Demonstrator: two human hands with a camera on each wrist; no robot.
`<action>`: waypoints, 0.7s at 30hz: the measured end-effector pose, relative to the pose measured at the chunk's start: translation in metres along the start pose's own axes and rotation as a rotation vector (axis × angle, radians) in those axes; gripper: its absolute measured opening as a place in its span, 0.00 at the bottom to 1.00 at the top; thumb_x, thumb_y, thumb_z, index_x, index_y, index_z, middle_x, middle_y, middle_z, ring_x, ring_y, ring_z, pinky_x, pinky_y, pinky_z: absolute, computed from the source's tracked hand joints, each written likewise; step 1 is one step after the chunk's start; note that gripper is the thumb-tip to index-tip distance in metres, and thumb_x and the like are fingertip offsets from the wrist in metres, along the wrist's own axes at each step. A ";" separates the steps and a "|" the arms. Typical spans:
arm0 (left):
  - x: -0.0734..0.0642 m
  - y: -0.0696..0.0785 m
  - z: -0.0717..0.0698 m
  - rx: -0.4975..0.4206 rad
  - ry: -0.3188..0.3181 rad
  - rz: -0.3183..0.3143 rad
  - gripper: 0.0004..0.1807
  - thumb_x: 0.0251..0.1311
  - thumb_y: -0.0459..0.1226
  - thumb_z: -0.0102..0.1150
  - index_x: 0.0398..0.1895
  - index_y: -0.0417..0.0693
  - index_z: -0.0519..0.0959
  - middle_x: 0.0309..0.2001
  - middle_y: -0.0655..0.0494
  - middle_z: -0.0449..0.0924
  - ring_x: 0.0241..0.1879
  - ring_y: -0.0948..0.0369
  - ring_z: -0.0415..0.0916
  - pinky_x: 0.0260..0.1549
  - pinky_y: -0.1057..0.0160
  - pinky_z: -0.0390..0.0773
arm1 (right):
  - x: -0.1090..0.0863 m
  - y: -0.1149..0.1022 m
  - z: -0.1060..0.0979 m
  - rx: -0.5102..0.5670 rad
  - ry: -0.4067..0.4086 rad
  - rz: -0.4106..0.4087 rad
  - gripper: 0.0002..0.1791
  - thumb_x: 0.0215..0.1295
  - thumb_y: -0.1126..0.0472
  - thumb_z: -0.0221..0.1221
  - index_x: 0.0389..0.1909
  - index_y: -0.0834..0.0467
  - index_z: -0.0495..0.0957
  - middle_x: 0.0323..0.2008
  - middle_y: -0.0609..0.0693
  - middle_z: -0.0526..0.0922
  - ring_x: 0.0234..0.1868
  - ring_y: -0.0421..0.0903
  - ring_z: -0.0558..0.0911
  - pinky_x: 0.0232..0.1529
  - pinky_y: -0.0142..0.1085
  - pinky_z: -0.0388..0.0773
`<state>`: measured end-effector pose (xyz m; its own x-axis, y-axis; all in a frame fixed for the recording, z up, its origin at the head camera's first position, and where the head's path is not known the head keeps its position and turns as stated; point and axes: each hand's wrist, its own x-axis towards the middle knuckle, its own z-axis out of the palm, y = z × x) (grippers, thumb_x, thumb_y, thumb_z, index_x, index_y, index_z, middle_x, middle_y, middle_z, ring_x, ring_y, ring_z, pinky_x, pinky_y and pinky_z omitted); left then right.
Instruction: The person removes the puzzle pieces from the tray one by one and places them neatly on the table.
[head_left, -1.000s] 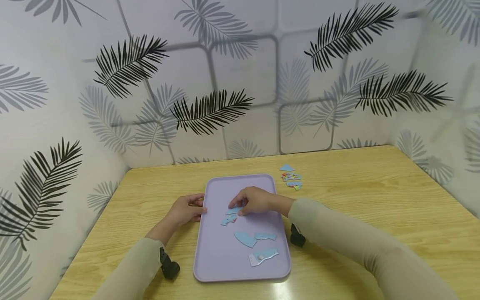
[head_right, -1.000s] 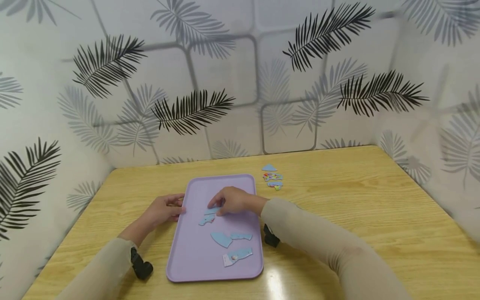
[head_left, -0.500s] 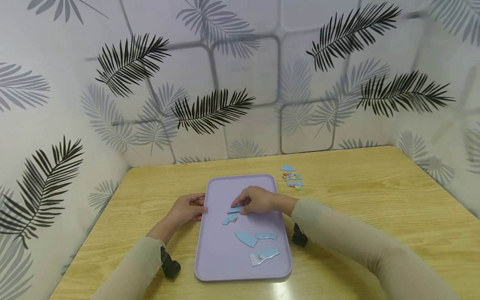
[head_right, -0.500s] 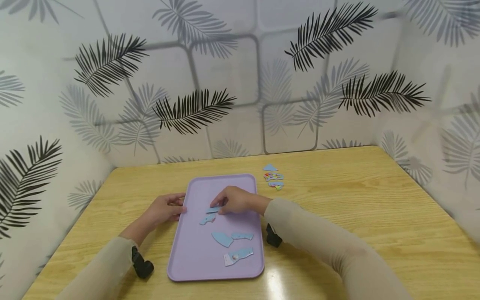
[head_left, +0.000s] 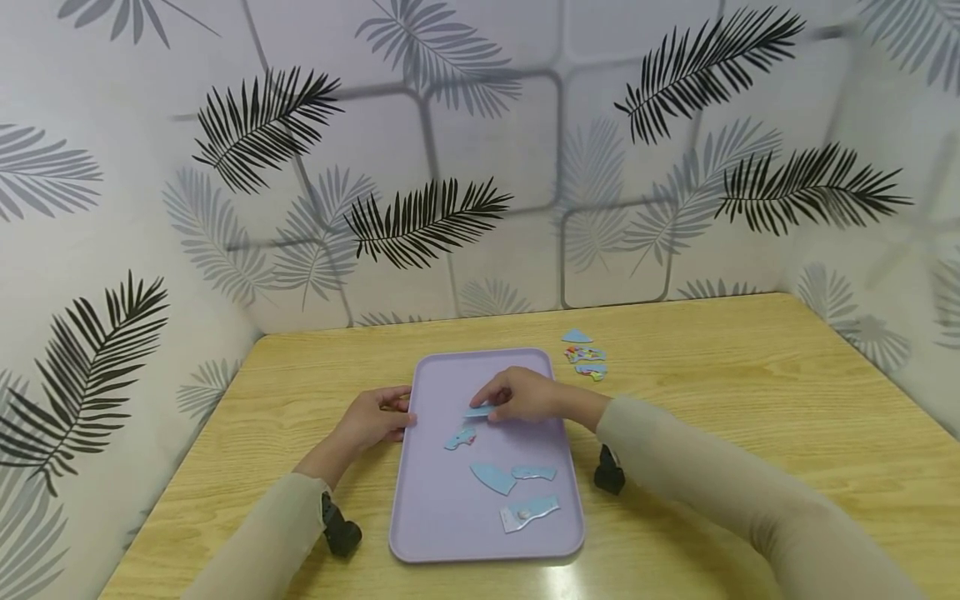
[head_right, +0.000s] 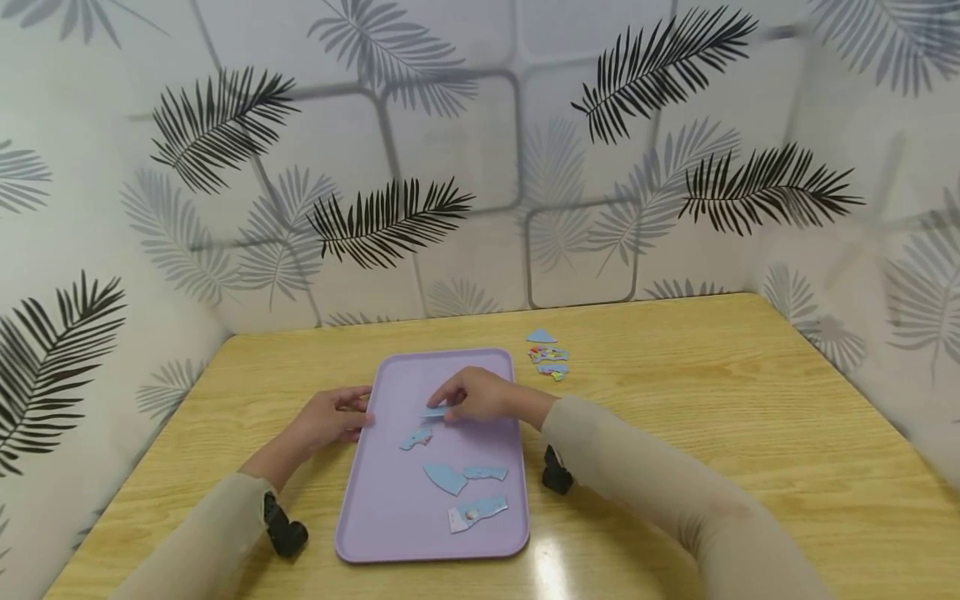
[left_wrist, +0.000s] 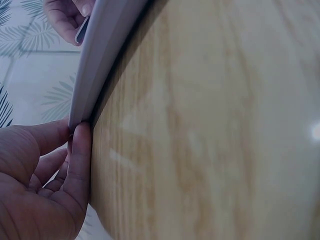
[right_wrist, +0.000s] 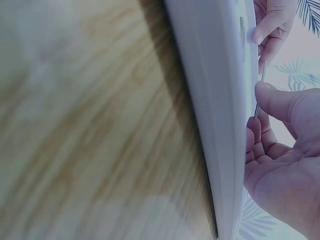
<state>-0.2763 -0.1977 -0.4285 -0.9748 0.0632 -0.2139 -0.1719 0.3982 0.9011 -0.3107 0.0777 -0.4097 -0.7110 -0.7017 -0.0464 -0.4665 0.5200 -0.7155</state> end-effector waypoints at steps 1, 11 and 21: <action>0.000 0.000 0.000 0.001 -0.001 0.001 0.30 0.59 0.24 0.62 0.66 0.37 0.70 0.43 0.46 0.74 0.32 0.60 0.75 0.30 0.65 0.81 | -0.001 0.001 0.000 0.004 0.002 -0.001 0.14 0.61 0.66 0.65 0.49 0.55 0.85 0.43 0.47 0.81 0.42 0.42 0.75 0.45 0.33 0.74; 0.000 -0.001 0.000 -0.002 0.002 -0.006 0.30 0.59 0.24 0.63 0.66 0.37 0.70 0.43 0.46 0.74 0.32 0.60 0.75 0.29 0.65 0.81 | -0.012 0.001 -0.010 0.033 0.025 0.018 0.15 0.62 0.67 0.65 0.49 0.54 0.85 0.44 0.48 0.80 0.46 0.44 0.75 0.48 0.36 0.74; 0.002 -0.002 -0.001 0.014 -0.003 -0.001 0.30 0.59 0.25 0.63 0.66 0.38 0.70 0.44 0.46 0.74 0.33 0.60 0.75 0.30 0.65 0.81 | -0.022 0.012 -0.022 0.094 0.053 -0.013 0.15 0.62 0.67 0.64 0.50 0.57 0.84 0.43 0.49 0.80 0.46 0.47 0.76 0.45 0.36 0.76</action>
<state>-0.2777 -0.1996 -0.4300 -0.9741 0.0658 -0.2162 -0.1710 0.4112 0.8954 -0.3122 0.1103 -0.4015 -0.7332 -0.6800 -0.0018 -0.4261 0.4615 -0.7781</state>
